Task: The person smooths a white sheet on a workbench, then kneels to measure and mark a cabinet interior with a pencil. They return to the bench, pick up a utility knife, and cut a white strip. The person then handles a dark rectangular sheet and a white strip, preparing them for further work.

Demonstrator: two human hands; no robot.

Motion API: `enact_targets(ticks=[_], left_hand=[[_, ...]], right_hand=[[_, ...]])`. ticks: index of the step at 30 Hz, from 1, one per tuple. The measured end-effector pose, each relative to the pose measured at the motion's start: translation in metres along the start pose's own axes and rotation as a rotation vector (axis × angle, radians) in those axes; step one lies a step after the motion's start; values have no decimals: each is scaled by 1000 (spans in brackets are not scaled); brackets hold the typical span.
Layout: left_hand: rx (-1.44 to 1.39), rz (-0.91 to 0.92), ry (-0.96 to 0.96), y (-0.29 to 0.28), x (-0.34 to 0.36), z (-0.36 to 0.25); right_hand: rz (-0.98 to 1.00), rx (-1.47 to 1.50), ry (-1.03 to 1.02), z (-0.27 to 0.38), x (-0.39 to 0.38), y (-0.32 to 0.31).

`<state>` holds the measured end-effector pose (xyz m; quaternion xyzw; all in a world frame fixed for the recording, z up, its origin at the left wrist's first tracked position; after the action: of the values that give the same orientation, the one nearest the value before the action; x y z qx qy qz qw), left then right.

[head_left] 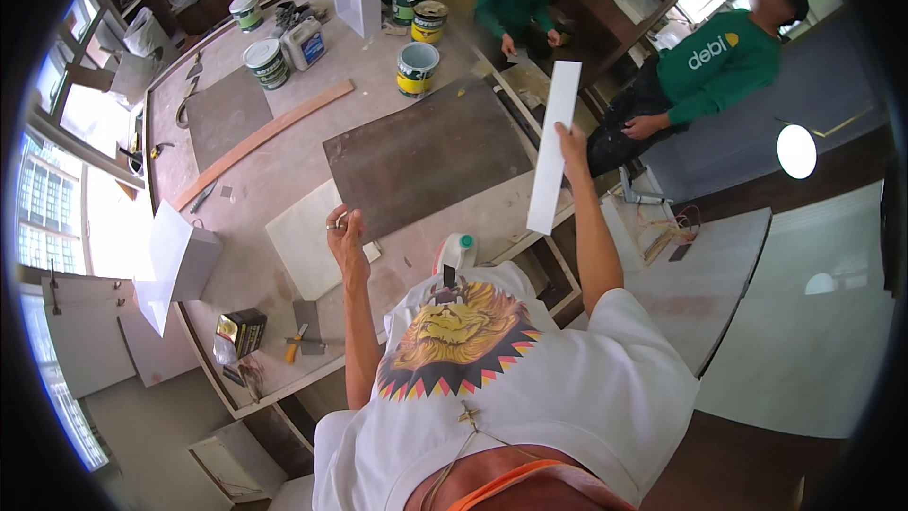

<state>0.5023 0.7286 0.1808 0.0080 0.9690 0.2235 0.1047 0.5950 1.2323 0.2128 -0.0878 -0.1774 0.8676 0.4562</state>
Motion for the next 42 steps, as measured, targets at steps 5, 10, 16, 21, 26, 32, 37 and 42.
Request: enact_targets(ticks=[5, 10, 16, 21, 26, 32, 37, 42], left_hand=[[26, -19, -2, -9, -1, -1], [-25, -19, -15, 12, -4, -1], [10, 77, 12, 3, -15, 1], [-47, 75, 10, 1, -19, -7], [-57, 65, -32, -9, -22, -5], [-84, 85, -70, -17, -32, 2], [-72, 74, -86, -22, -40, 2], [-69, 67, -77, -30, -48, -8]], right_hand=[[168, -1, -47, 2, -3, 23], [410, -158, -85, -20, -18, 102], [577, -14, -222, 46, -24, 183], [666, 32, -76, 76, -4, 229], [773, 95, 125, 67, 5, 261], [766, 38, 96, 56, 38, 308], [732, 11, 119, 64, 52, 333], [745, 70, 211, 75, 47, 345]])
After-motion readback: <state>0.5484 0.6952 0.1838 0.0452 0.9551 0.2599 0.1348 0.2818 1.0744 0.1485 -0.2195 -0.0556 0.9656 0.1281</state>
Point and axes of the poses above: each hand's wrist, its own x-axis towards the middle knuckle, its own y-axis out of the palm, z = x × y, the point moved 1 cm from there along x, towards the middle knuckle
